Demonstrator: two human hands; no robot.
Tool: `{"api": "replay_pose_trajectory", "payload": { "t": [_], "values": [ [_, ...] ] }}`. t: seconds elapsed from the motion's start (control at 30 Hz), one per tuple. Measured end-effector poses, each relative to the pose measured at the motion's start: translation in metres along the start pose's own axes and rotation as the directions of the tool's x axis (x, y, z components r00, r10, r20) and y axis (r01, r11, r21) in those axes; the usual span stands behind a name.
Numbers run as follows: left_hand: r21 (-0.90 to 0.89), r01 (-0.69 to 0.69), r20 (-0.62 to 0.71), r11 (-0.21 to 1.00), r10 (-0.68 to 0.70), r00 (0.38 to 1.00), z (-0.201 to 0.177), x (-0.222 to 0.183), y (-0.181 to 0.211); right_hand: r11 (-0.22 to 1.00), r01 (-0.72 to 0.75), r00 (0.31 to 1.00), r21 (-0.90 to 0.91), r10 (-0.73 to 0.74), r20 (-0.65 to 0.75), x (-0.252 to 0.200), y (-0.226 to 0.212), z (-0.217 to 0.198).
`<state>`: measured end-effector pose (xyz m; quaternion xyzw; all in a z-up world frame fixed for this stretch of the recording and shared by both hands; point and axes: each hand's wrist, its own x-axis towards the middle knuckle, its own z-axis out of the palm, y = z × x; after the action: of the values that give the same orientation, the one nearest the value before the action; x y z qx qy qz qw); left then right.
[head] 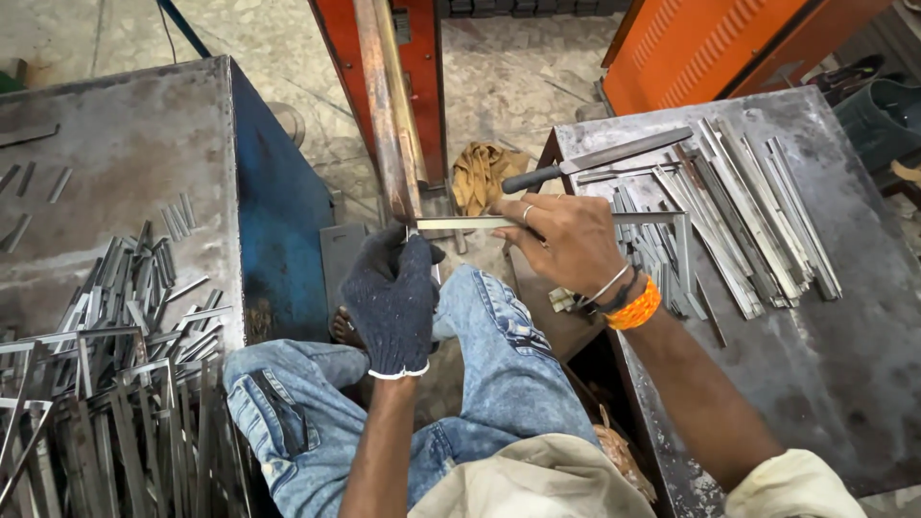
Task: Welding thin metal strips into rectangular frames using a spot welding machine.
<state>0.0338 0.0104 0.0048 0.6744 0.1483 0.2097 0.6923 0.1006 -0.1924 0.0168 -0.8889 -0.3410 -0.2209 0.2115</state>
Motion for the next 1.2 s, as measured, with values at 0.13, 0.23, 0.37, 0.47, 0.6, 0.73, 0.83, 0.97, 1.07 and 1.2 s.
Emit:
{"api": "replay_pose_trajectory", "payload": {
  "t": [0.13, 0.23, 0.37, 0.47, 0.6, 0.73, 0.83, 0.97, 1.07, 1.2],
  "values": [
    [-0.003, -0.001, 0.01, 1.0, 0.001, 1.0, -0.001, 0.001, 0.003, 1.0, -0.009, 1.0, 0.014, 0.008, 0.026, 0.003, -0.002, -0.004],
    [0.026, 0.009, 0.016, 1.0, -0.009, 1.0, -0.001, 0.0, 0.004, 1.0, 0.011, 1.0, 0.011, -0.011, 0.021, 0.004, -0.003, -0.006],
    [0.111, -0.104, -0.004, 0.988, 0.105, 0.995, -0.002, 0.001, -0.009, 1.0, 0.022, 1.0, 0.023, -0.022, 0.015, 0.004, -0.004, -0.006],
    [0.101, -0.177, -0.003, 0.979, 0.178, 0.984, -0.003, 0.002, -0.015, 1.0, 0.004, 0.999, 0.021, -0.005, 0.046, 0.008, -0.004, -0.007],
    [0.074, -0.089, 0.043, 0.993, 0.086, 0.995, -0.006, 0.003, 0.003, 0.997, 0.036, 0.999, 0.061, -0.037, 0.007, -0.003, 0.009, 0.005],
    [0.082, -0.051, 0.08, 0.995, 0.044, 0.996, -0.015, -0.015, 0.004, 0.995, 0.055, 0.998, 0.088, -0.054, -0.018, 0.003, -0.011, -0.011],
    [-0.275, 0.035, 0.097, 0.961, -0.008, 0.995, -0.02, -0.023, -0.027, 0.996, -0.016, 0.999, 0.091, 0.012, 0.044, 0.003, -0.021, -0.014],
    [-0.542, 0.626, 0.517, 0.56, -0.365, 0.774, -0.015, -0.068, -0.117, 0.911, -0.214, 0.976, 0.352, 0.212, 0.044, -0.024, -0.034, 0.008],
    [-0.364, 0.788, 0.685, 0.496, -0.43, 0.587, 0.016, -0.103, -0.165, 0.565, -0.379, 0.876, 0.733, 0.473, 0.088, -0.04, -0.045, 0.035],
    [-0.697, 0.669, 0.604, 0.259, -0.291, 0.742, 0.053, -0.109, -0.234, 0.044, -0.268, 0.723, 0.962, 0.669, 0.171, -0.058, -0.06, 0.058]
  ]
}}
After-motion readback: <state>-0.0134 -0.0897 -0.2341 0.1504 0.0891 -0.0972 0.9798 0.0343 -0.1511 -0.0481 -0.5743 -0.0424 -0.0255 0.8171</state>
